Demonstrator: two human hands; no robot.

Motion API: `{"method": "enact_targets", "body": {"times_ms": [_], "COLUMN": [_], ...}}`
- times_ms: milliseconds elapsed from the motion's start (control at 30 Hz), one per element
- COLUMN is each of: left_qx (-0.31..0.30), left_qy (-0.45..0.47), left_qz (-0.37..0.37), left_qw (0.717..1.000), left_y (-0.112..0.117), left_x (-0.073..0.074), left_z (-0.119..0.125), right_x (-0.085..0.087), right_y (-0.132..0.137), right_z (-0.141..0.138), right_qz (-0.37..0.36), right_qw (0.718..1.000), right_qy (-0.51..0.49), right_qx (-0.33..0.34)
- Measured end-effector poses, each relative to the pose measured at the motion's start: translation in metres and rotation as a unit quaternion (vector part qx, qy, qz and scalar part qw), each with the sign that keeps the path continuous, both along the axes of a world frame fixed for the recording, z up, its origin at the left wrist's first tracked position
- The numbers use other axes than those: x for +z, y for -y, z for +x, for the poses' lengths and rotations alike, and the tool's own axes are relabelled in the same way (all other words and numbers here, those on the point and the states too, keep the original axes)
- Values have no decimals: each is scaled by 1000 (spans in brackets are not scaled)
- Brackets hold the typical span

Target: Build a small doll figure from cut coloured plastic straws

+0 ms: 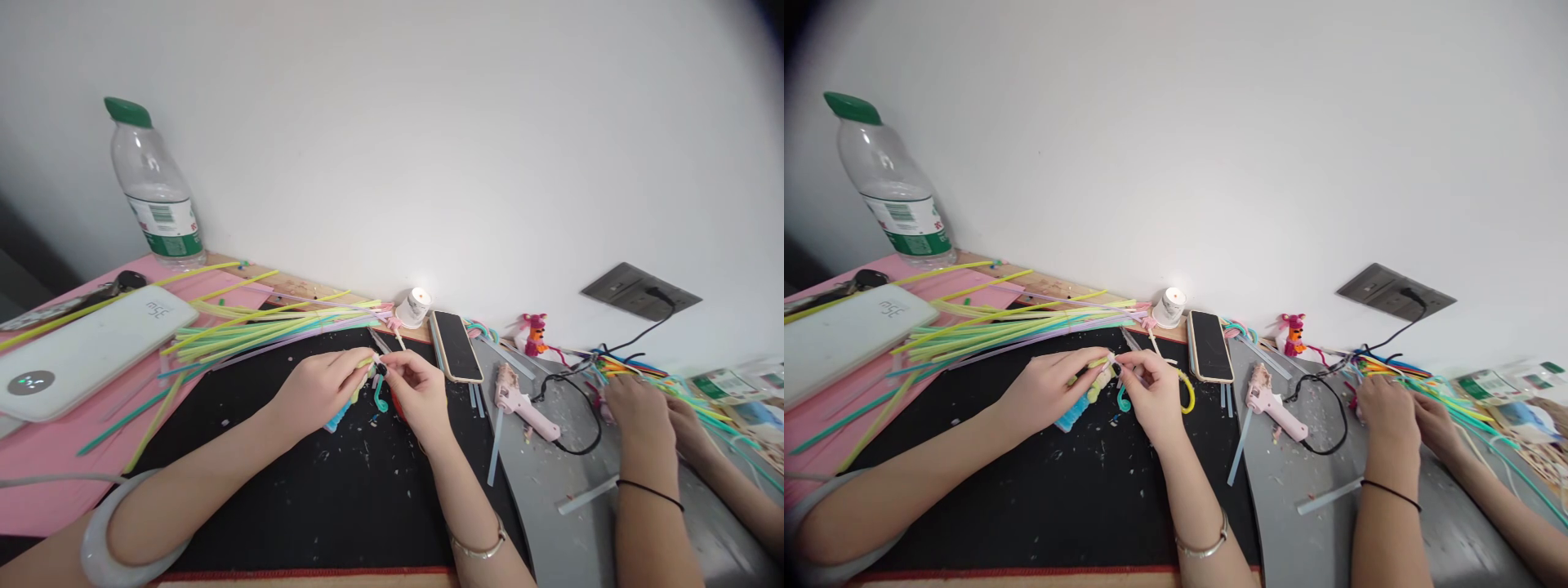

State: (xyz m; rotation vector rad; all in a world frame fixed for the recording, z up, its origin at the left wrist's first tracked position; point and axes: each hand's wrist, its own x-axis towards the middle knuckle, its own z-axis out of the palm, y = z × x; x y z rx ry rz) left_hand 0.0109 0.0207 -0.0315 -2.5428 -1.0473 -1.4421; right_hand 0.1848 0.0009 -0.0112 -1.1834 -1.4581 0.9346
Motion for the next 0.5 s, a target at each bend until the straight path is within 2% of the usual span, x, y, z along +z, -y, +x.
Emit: {"method": "enact_targets", "body": {"times_ms": [300,500], "left_qx": [-9,-14], "left_qy": [44,67], "left_qz": [-59,-77], "left_qw": [997,995], "left_y": [0,0], "left_x": [-6,-4], "left_z": [2,2], "right_x": [-2,-1], "right_y": [0,0], "right_z": [0,1], "right_qz": [27,49], "right_qw": [1000,998], "right_qy": [6,18], "right_qx": [13,26]}}
